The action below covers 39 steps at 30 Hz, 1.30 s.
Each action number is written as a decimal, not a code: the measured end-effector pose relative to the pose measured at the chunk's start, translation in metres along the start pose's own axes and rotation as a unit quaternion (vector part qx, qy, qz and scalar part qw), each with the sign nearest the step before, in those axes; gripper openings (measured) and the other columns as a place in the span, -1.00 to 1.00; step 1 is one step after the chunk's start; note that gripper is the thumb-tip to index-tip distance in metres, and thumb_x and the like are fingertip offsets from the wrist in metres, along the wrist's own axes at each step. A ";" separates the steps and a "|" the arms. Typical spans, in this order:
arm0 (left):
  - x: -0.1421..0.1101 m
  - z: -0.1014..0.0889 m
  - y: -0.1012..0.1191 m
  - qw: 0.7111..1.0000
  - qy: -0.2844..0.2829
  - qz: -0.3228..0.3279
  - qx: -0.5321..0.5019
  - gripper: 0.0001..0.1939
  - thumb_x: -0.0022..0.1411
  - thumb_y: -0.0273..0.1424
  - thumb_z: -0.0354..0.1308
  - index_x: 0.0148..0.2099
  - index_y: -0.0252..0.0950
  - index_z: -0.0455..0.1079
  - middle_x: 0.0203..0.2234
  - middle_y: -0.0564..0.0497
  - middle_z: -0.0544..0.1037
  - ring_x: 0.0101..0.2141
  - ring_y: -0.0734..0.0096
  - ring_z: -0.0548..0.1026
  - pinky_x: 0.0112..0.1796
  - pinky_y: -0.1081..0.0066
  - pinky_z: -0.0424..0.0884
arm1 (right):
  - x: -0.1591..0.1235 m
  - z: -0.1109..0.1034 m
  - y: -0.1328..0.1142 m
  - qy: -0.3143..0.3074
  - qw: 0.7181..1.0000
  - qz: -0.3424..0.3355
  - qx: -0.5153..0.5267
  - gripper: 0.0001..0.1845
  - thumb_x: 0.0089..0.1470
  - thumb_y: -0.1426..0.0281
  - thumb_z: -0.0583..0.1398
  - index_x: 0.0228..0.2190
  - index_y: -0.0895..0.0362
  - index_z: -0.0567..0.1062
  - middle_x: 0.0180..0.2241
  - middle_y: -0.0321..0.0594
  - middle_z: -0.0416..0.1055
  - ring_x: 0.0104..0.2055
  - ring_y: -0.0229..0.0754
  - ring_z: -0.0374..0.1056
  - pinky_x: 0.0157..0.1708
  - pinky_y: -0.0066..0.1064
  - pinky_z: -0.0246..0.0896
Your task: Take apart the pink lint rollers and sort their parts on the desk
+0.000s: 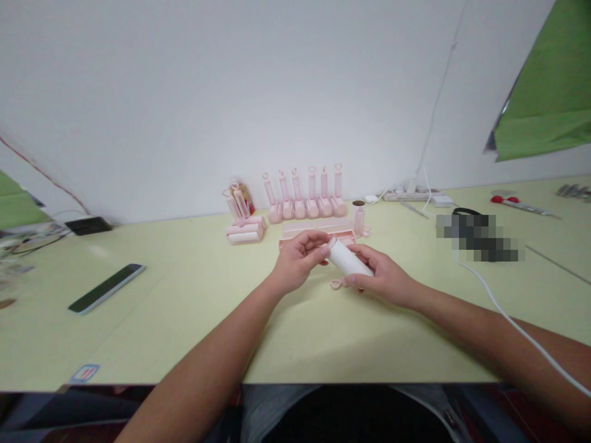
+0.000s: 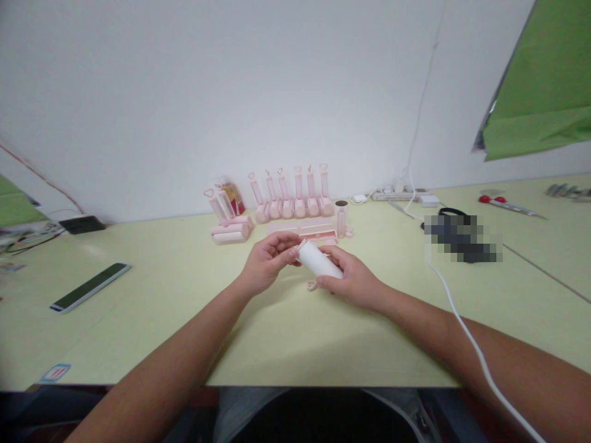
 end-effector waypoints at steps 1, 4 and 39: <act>-0.001 0.002 0.002 1.000 -0.008 0.004 0.004 -0.58 0.12 -0.24 0.31 -0.03 -0.33 0.39 -0.15 -0.11 0.55 -0.23 0.35 0.52 -0.29 0.39 0.51 | -0.001 0.003 -0.004 -0.009 1.000 -0.005 -0.012 -0.40 -0.02 0.30 0.32 0.07 0.06 0.34 -0.16 -0.19 0.39 -0.34 -0.20 0.34 -0.48 -0.41 0.34; -0.003 0.006 0.007 0.998 -0.039 0.028 0.037 -0.52 0.14 -0.24 0.30 0.07 -0.30 0.37 -0.09 -0.14 0.51 -0.15 0.29 0.50 -0.21 0.35 0.48 | -0.004 0.006 -0.011 -0.012 1.000 -0.010 -0.018 -0.37 0.00 0.29 0.30 0.11 0.04 0.32 -0.14 -0.18 0.38 -0.35 -0.19 0.32 -0.51 -0.41 0.33; -0.004 0.002 0.003 0.954 -0.045 0.108 0.277 -0.60 0.27 -0.29 0.14 0.15 -0.18 0.38 0.13 -0.12 0.40 0.03 0.24 0.41 -0.07 0.30 0.41 | -0.009 0.008 0.000 -0.011 0.999 0.033 0.002 -0.05 -0.01 0.25 0.32 0.26 -0.20 -0.07 -0.10 -0.17 0.30 -0.36 -0.21 0.36 -0.59 -0.37 0.47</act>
Point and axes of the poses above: each hand's wrist, its own x-axis towards the middle knuckle, its own z-axis out of the palm, y = z × x, the point moved 5 cm from there along x, towards the middle knuckle
